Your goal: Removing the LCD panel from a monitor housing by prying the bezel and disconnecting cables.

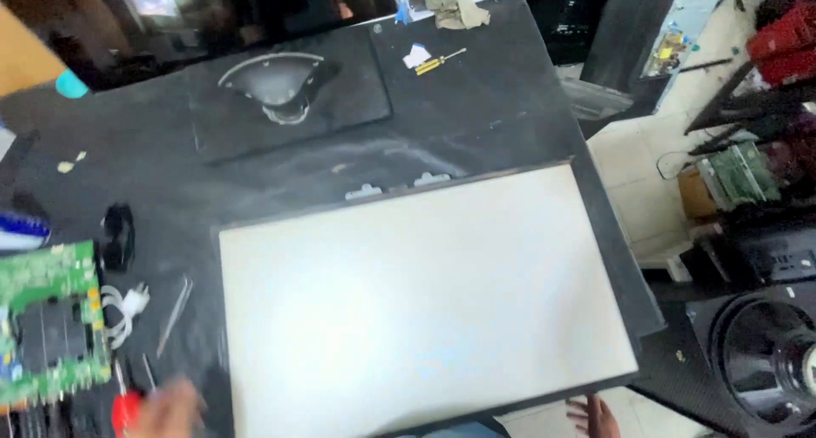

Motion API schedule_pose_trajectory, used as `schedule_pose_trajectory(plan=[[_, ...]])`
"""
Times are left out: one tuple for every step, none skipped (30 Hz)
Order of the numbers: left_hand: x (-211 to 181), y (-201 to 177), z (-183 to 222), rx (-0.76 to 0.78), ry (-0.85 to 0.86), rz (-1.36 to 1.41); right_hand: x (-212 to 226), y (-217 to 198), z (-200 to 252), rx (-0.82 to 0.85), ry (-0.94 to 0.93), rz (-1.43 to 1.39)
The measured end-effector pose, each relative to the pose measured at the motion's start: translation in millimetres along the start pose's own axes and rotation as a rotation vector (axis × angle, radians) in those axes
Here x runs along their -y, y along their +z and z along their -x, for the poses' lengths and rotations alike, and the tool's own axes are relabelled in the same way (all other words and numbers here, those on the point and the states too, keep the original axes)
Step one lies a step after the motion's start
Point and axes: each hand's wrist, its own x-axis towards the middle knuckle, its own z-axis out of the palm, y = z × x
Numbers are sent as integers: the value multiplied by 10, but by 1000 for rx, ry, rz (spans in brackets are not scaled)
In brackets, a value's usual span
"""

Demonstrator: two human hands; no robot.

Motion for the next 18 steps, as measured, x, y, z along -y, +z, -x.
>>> schedule_pose_trajectory(plan=[[725, 289, 424, -48, -114, 259, 461, 76, -91, 11, -7, 11], [647, 291, 692, -63, -120, 262, 526, 47, -91, 20, -14, 21], [574, 291, 947, -72, -160, 212, 588, 34, -86, 55, -40, 20], [505, 285, 1239, -83, -206, 163, 668, 5, -75, 90, -65, 25], [440, 274, 1516, -94, -253, 114, 444, -70, -448, 101, -70, 43], [392, 273, 1812, -112, -308, 71, 278, -122, -848, 138, -47, 5], [340, 270, 2095, -129, -363, 29, 120, -162, -1246, 175, -22, -33], [316, 244, 2202, -151, -388, 37, 69, -217, -1339, 188, -30, -2], [289, 211, 2299, -99, -369, -61, 27, -268, -1427, 258, 61, -29], [237, 192, 2272, -48, -339, -153, 36, -218, -1541, 330, 146, -66], [139, 201, 2275, -71, -353, -140, 269, -166, -1144, 345, 132, -44], [54, 181, 2292, -42, -317, -93, 439, -51, -624, 321, 187, 10], [-33, 167, 2300, -15, -279, -46, 662, 97, 2, 294, 240, 64], [-247, 115, 2317, -25, -289, -44, 584, 108, -37, 300, 237, 77], [-465, 66, 2324, -33, -387, 161, 512, 122, -79, 305, 230, 91], [-700, 33, 2287, -36, -472, 370, 439, 136, -118, 308, 221, 96], [-595, 58, 2195, -41, -473, 374, 453, 167, 32, 312, 218, 101], [-481, 86, 2122, -66, -481, 483, 435, 162, 198, 328, 226, 80]])
